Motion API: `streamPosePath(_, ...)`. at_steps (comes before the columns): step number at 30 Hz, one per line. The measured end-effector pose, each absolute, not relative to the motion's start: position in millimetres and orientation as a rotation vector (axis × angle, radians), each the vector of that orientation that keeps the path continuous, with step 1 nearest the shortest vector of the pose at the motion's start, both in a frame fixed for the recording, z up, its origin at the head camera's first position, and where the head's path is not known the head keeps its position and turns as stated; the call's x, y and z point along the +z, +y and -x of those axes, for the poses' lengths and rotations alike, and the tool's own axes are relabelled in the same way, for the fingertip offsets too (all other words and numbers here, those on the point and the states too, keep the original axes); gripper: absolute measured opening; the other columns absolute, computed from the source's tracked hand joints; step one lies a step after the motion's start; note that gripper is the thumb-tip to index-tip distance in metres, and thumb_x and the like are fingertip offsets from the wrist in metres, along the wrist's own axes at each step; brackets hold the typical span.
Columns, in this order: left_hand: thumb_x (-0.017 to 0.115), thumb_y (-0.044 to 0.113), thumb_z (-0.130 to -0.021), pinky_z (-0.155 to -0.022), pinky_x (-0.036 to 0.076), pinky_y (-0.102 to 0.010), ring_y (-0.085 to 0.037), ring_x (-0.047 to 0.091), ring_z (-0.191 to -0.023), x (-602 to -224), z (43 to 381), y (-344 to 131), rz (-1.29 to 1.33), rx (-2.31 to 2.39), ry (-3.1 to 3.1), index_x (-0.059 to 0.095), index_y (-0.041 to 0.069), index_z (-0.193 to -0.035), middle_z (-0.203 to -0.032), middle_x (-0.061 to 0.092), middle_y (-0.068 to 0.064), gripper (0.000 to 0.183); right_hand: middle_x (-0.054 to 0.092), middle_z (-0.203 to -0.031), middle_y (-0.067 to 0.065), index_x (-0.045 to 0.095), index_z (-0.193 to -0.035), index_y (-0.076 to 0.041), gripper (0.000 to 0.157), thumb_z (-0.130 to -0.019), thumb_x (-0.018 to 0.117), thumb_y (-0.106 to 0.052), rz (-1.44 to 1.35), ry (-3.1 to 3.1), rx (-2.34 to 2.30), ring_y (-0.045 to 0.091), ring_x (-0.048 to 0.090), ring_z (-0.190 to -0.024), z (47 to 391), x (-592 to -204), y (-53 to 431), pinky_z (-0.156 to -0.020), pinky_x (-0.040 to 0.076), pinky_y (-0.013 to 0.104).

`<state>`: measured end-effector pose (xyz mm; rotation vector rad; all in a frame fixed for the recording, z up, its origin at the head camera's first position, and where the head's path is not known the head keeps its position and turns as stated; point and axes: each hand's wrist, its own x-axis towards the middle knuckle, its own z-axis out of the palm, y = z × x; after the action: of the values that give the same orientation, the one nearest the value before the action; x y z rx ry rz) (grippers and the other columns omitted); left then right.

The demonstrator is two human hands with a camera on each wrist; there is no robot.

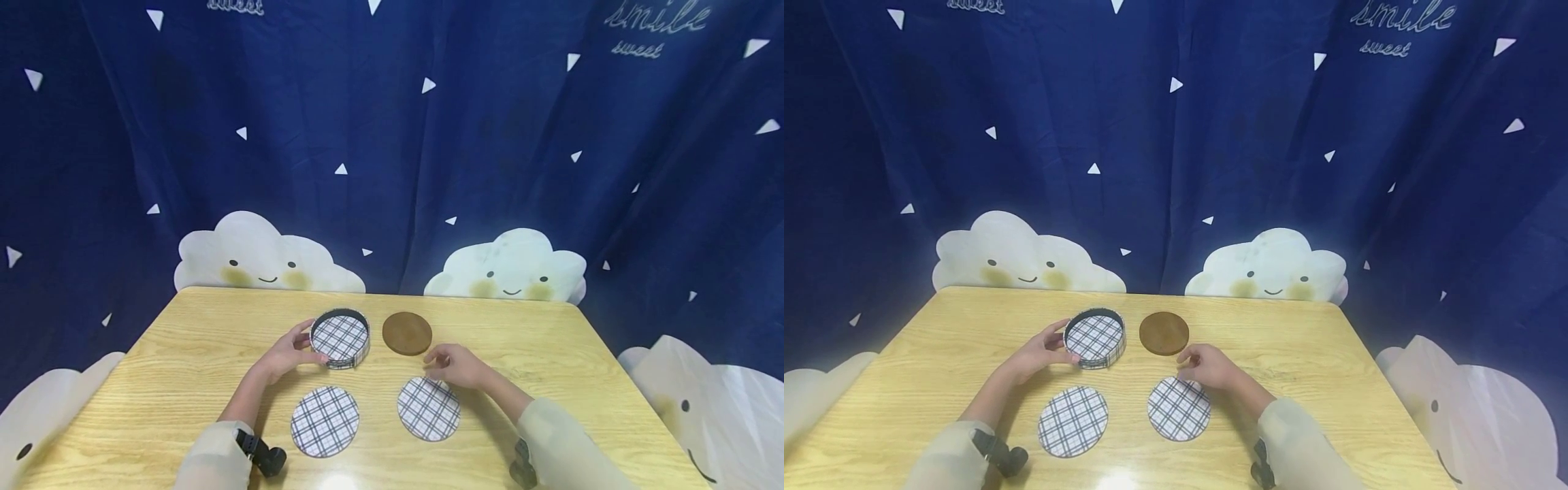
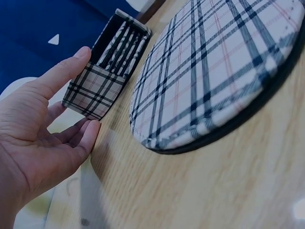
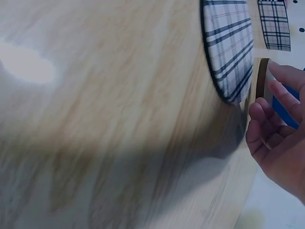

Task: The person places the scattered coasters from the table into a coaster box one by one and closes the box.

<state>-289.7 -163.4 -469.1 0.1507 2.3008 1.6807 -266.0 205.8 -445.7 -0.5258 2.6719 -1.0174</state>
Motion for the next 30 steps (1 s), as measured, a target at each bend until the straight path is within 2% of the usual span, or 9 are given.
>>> streamPosePath(12, 0.081, 0.02, -0.072, -0.108, 0.031, -0.058, -0.044, 0.031, -0.134, -470, 290, -164, -0.135, 1.699, 2.288, 0.017, 0.012, -0.15, -0.144, 0.032, -0.029, 0.101, 0.058, -0.092, 0.004, 0.066, -0.103, -0.008, 0.036, -0.073, 0.077, -0.026, 0.531, 2.681, -0.888, 0.016, 0.051, -0.086, 256, -451, 215, -0.072, 0.045, 0.03)
streamPosePath(18, 0.08, 0.019, -0.072, -0.108, 0.031, -0.058, -0.044, 0.032, -0.134, -468, 289, -163, -0.137, 1.701, 2.293, 0.018, 0.012, -0.149, -0.144, 0.032, -0.03, 0.1, 0.057, -0.086, 0.003, 0.067, -0.1, -0.007, 0.042, -0.069, 0.081, -0.029, 0.575, 2.684, -0.875, 0.016, 0.048, -0.08, 255, -456, 217, -0.067, 0.042, 0.027)
streamPosePath(24, 0.081, 0.022, -0.072, -0.107, 0.031, -0.058, -0.044, 0.031, -0.134, -467, 289, -162, -0.136, 1.678, 2.313, 0.018, 0.012, -0.15, -0.146, 0.03, -0.029, 0.101, 0.053, -0.091, 0.005, 0.065, -0.103, -0.007, 0.051, -0.063, 0.085, -0.032, 0.536, 2.666, -0.887, 0.017, 0.045, -0.084, 254, -455, 215, -0.07, 0.042, 0.029)
streamPosePath(30, 0.08, 0.021, -0.072, -0.108, 0.031, -0.058, -0.044, 0.032, -0.134, -468, 289, -163, -0.143, 1.681, 2.308, 0.017, 0.011, -0.15, -0.144, 0.032, -0.029, 0.1, 0.052, -0.09, 0.007, 0.064, -0.104, -0.006, 0.053, -0.062, 0.085, -0.03, 0.552, 2.664, -0.879, 0.018, 0.044, -0.083, 253, -455, 214, -0.068, 0.042, 0.027)
